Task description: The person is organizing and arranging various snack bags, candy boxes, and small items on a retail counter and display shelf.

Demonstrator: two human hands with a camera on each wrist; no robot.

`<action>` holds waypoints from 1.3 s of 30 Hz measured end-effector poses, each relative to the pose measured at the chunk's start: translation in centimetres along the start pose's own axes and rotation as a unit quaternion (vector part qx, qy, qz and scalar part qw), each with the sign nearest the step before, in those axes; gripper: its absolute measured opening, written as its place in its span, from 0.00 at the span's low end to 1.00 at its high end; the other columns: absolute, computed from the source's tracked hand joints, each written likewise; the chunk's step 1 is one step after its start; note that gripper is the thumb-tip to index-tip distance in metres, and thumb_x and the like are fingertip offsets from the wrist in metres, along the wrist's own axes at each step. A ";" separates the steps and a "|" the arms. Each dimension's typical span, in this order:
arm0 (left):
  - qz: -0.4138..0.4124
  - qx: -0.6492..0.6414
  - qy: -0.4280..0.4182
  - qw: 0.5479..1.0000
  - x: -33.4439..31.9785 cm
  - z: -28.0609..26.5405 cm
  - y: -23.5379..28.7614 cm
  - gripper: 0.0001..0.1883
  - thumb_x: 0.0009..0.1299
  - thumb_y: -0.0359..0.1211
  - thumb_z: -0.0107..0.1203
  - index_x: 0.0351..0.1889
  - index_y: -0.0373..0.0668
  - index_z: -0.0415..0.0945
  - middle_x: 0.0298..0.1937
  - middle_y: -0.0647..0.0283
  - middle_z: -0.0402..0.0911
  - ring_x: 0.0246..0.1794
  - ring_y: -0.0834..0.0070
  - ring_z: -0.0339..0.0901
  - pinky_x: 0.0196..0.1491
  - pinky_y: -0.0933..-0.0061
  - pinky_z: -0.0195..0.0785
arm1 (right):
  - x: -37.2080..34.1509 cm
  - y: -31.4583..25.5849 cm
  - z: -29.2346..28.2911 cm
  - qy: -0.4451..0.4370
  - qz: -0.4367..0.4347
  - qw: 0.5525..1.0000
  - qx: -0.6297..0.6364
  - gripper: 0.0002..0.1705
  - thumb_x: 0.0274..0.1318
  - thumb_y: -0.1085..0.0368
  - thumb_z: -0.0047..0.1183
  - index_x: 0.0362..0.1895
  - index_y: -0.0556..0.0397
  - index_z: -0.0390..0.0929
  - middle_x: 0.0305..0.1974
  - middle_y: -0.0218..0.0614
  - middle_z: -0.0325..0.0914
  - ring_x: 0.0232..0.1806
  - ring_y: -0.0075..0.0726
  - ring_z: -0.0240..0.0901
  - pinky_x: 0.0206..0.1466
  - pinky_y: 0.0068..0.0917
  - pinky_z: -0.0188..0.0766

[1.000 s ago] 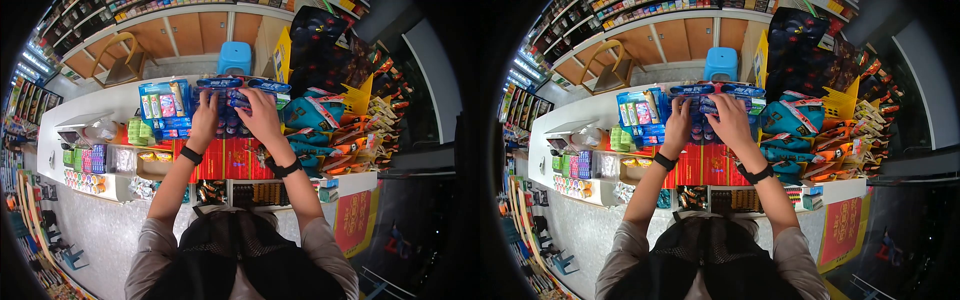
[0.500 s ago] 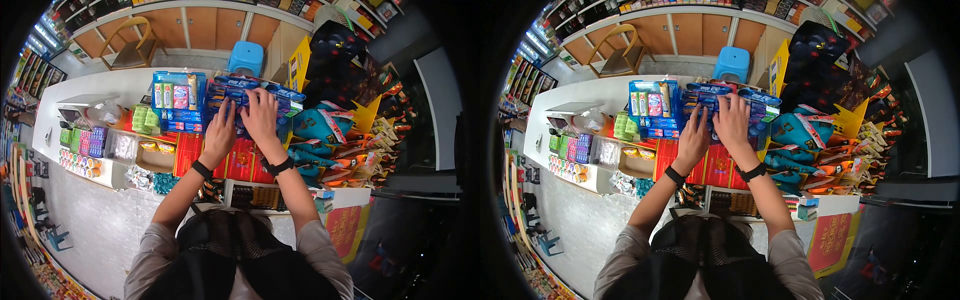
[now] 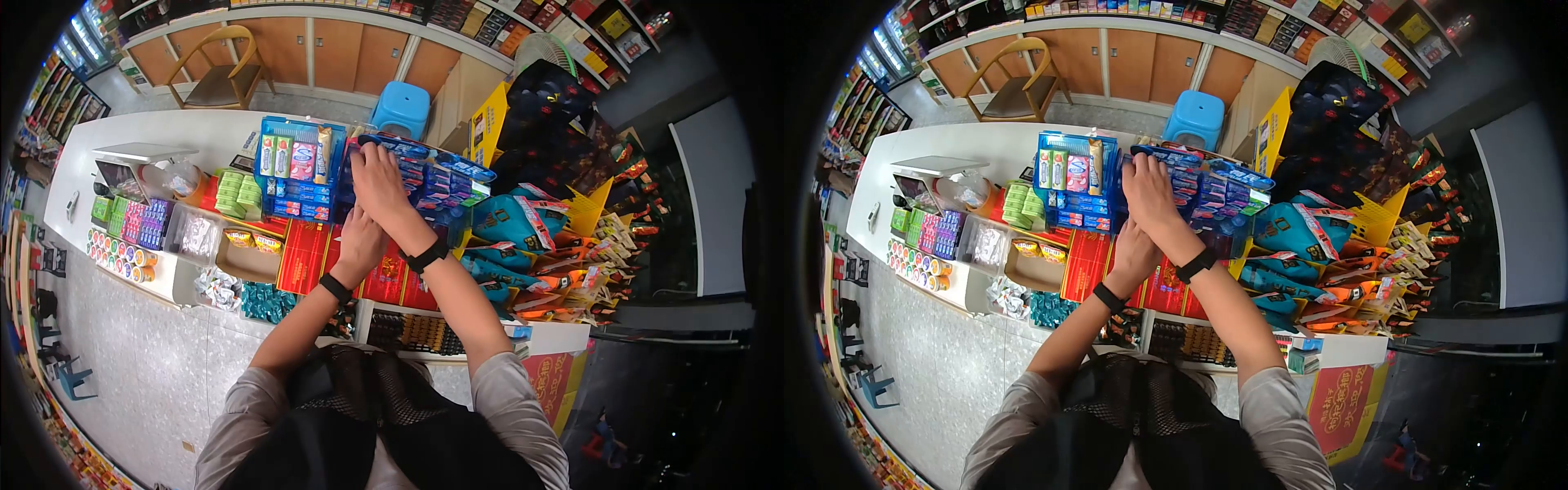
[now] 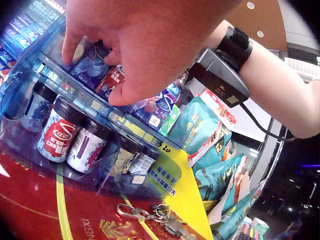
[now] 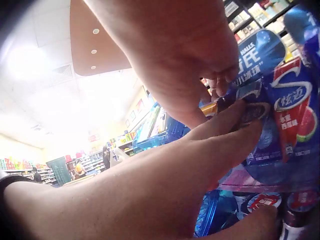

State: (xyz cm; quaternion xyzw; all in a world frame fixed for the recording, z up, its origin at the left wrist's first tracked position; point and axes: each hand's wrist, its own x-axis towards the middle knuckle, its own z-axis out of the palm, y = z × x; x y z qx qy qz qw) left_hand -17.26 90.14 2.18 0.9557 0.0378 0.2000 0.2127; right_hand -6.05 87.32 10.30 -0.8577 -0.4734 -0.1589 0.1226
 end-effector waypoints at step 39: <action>-0.037 0.062 -0.015 0.997 8.6 -7.0 -2.2 0.20 0.70 0.19 0.53 0.60 0.35 0.74 0.63 0.47 0.78 0.49 0.41 0.85 0.47 0.48 0.81 | -9.3 2.7 -8.8 0.190 0.176 0.931 0.256 0.30 0.48 0.71 0.76 0.58 0.51 0.83 0.55 0.40 0.85 0.55 0.51 0.76 0.62 0.43 0.74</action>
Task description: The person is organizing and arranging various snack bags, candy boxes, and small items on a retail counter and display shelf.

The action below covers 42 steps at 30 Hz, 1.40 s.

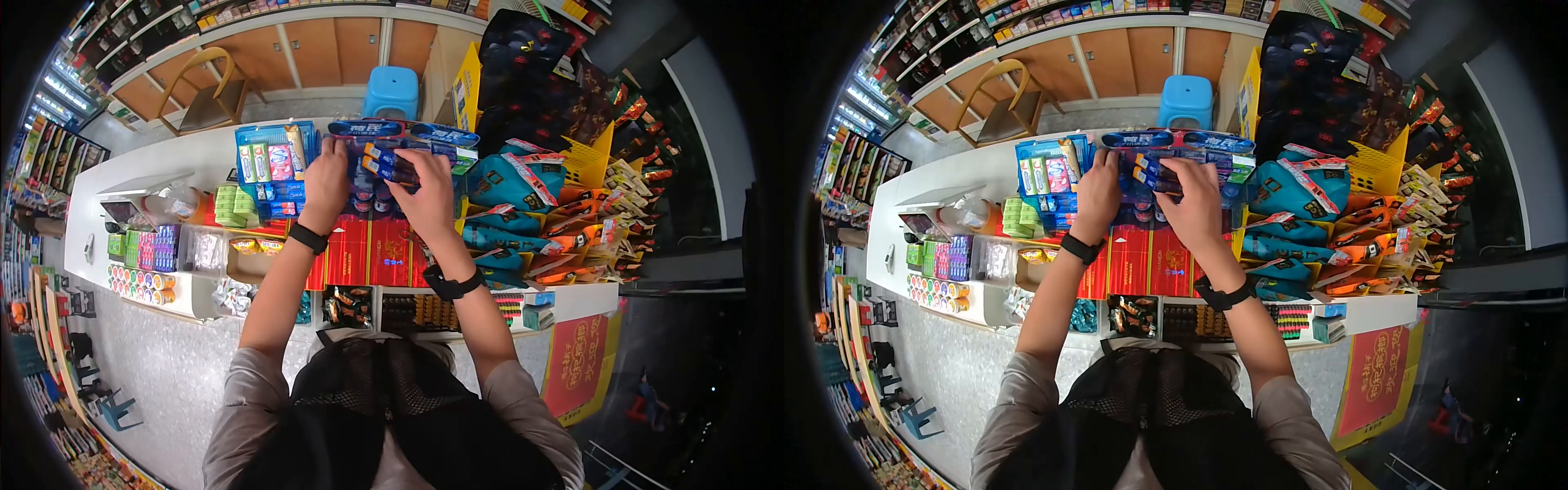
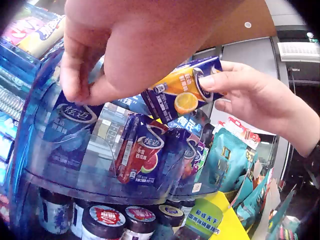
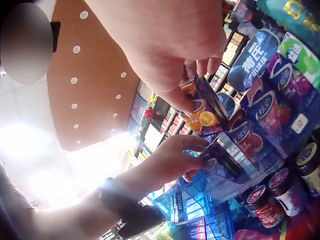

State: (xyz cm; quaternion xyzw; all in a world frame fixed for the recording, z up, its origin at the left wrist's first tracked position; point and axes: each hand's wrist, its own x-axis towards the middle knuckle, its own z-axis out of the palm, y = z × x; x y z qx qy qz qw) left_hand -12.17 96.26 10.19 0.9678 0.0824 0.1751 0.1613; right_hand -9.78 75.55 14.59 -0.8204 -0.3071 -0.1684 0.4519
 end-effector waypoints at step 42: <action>-0.027 -0.034 0.021 0.999 -3.6 0.5 1.2 0.37 0.68 0.19 0.54 0.78 0.21 0.57 0.83 0.37 0.56 0.43 0.46 0.89 0.38 0.57 0.85 | 2.7 3.6 8.9 -0.097 -0.110 0.979 -0.140 0.21 0.56 0.76 0.64 0.55 0.56 0.80 0.51 0.45 0.75 0.56 0.54 0.75 0.62 0.46 0.73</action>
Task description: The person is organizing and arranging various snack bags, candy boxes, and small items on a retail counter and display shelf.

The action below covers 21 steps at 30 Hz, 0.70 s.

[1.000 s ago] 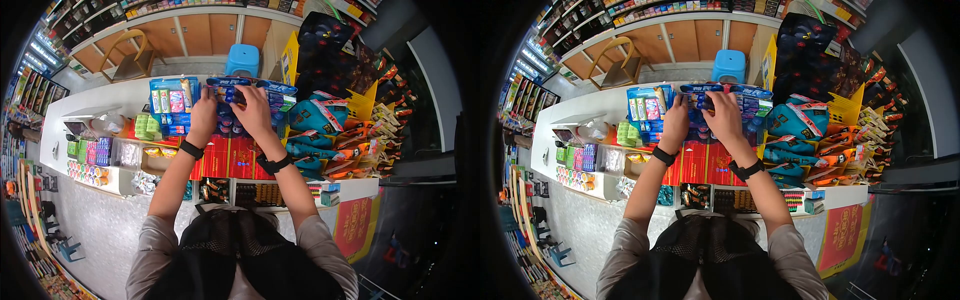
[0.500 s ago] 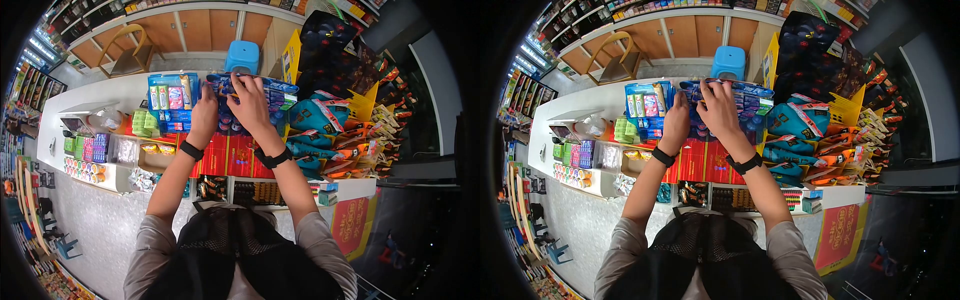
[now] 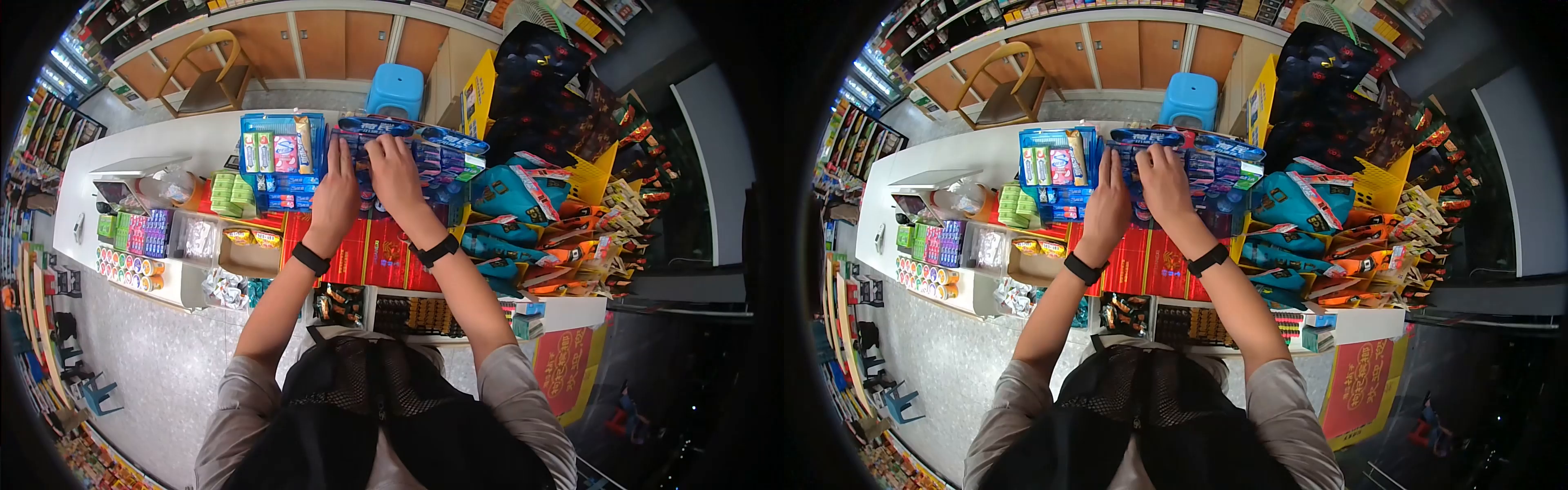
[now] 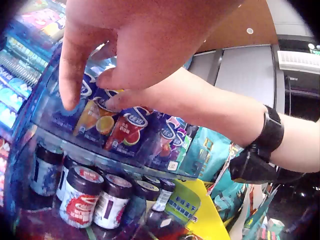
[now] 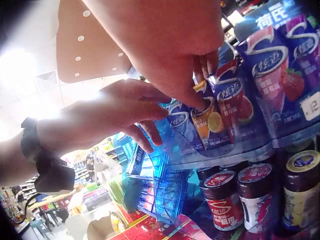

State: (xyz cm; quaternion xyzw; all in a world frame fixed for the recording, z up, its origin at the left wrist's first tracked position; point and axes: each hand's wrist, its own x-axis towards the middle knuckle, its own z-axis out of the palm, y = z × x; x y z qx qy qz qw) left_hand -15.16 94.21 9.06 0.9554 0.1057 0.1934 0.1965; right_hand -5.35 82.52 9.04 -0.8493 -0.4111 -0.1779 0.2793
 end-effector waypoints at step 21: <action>0.018 -0.031 -0.082 0.996 -2.0 0.9 1.4 0.36 0.69 0.24 0.55 0.77 0.24 0.63 0.89 0.47 0.50 0.61 0.49 0.84 0.52 0.58 0.84 | -3.1 1.0 -3.4 -0.062 0.032 0.989 -0.131 0.31 0.52 0.66 0.72 0.62 0.54 0.78 0.58 0.38 0.79 0.64 0.50 0.68 0.66 0.53 0.57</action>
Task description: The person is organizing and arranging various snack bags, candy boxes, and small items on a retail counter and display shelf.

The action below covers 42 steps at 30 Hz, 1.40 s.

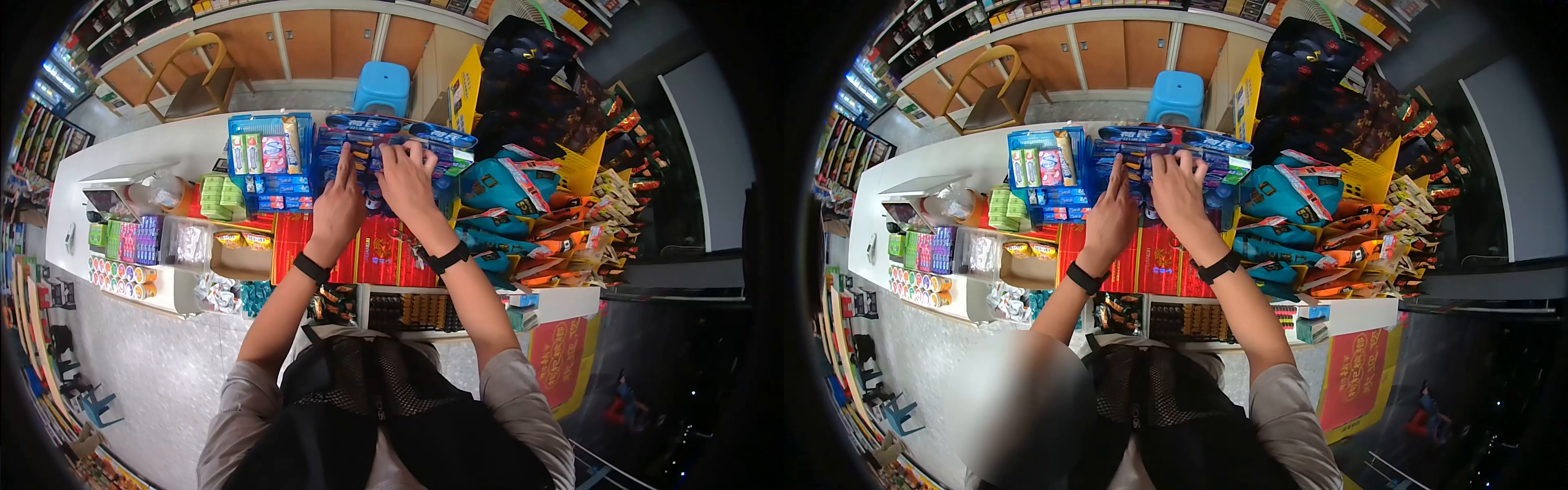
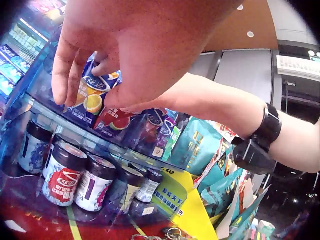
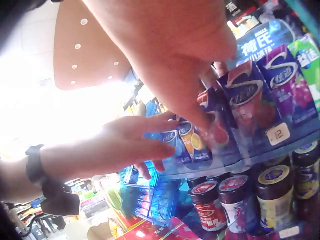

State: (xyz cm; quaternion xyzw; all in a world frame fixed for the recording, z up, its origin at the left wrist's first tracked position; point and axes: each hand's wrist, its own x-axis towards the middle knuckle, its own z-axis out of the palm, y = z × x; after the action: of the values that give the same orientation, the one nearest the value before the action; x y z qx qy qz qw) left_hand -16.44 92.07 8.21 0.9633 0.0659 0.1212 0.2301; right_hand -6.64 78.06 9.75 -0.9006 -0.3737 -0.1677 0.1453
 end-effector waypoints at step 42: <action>0.108 -0.055 0.040 0.992 6.2 0.9 1.0 0.26 0.69 0.24 0.66 0.65 0.39 0.69 0.60 0.44 0.75 0.51 0.38 0.82 0.45 0.46 0.79 | -17.2 0.7 -8.2 0.190 0.183 0.921 0.285 0.36 0.45 0.73 0.76 0.61 0.52 0.78 0.54 0.43 0.80 0.57 0.56 0.74 0.59 0.47 0.74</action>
State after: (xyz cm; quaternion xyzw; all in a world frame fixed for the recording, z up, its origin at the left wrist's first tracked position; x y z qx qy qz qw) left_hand -10.19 91.95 9.18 0.9451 -0.0366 0.1869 0.2656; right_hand -19.12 63.69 9.97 -0.8247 -0.2000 -0.1929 0.4926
